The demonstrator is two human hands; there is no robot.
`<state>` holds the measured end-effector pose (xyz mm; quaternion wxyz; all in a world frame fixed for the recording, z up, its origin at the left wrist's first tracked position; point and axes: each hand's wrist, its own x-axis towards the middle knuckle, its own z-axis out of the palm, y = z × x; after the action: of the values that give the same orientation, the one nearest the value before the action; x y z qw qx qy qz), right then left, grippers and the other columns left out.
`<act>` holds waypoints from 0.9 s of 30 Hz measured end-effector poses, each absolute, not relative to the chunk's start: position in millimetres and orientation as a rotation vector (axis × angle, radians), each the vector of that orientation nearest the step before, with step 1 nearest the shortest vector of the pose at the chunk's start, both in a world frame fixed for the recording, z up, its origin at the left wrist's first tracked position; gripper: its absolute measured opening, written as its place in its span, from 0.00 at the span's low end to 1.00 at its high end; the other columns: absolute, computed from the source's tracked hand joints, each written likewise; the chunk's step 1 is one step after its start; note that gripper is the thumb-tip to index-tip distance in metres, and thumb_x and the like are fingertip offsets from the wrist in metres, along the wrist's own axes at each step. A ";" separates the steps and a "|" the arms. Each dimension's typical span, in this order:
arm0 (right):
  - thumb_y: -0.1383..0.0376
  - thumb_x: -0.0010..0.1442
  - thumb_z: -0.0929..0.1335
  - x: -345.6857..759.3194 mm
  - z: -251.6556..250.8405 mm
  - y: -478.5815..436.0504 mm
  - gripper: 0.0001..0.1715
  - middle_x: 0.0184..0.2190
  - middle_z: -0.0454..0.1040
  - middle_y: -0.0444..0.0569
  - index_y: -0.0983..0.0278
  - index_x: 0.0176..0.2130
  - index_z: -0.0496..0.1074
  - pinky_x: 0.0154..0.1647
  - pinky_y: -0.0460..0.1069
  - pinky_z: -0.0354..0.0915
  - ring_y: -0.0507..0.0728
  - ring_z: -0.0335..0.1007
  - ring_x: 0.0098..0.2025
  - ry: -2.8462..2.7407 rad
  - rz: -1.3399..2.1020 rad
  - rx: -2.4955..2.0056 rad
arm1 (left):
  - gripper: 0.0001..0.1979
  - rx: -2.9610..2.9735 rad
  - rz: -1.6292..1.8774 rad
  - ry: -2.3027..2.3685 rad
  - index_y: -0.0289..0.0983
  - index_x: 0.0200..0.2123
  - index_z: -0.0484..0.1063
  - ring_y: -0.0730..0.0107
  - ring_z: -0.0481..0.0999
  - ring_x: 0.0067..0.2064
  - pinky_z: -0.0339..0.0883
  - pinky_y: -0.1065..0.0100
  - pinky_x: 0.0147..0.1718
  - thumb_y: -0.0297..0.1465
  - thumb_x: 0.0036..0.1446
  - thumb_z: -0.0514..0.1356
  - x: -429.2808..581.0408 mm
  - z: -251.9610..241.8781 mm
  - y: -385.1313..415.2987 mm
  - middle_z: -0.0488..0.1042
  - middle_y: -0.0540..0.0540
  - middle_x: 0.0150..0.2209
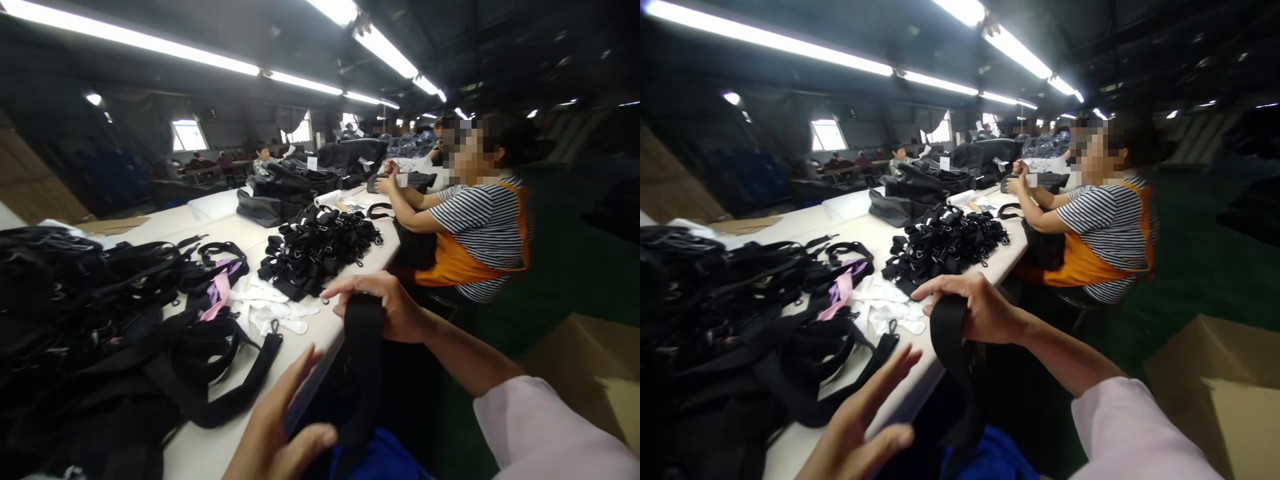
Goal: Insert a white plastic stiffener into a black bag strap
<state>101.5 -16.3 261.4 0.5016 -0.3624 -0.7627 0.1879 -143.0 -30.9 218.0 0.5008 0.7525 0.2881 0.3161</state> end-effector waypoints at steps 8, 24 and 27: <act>0.66 0.62 0.68 89.1 233.8 9.4 0.11 0.35 0.79 0.49 0.65 0.45 0.76 0.39 0.47 0.68 0.53 0.74 0.36 -1.809 0.435 -0.986 | 0.15 1.237 0.448 0.253 0.31 0.40 0.79 0.69 0.79 0.28 0.71 0.69 0.35 0.38 0.60 0.63 -121.9 216.0 -4.7 0.81 0.44 0.24; 0.50 0.61 0.70 21.3 178.7 51.2 0.27 0.40 0.81 0.55 0.68 0.49 0.76 0.46 0.56 0.75 0.59 0.79 0.40 -1.471 1.484 -0.541 | 0.16 1.548 1.137 0.355 0.36 0.54 0.73 0.57 0.83 0.46 0.80 0.61 0.45 0.27 0.63 0.60 -158.8 332.7 27.8 0.81 0.42 0.49; 0.49 0.59 0.71 19.7 172.9 56.3 0.26 0.43 0.81 0.54 0.66 0.47 0.78 0.54 0.58 0.71 0.61 0.78 0.46 -1.492 1.433 -0.524 | 0.13 1.569 1.283 0.377 0.36 0.49 0.77 0.55 0.83 0.44 0.81 0.60 0.44 0.34 0.63 0.60 -157.6 338.2 33.8 0.82 0.43 0.44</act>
<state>19.7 56.3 172.9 0.4828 -0.2151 -0.6121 0.5881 -157.6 33.8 338.2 0.5141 0.6527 0.1570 0.5338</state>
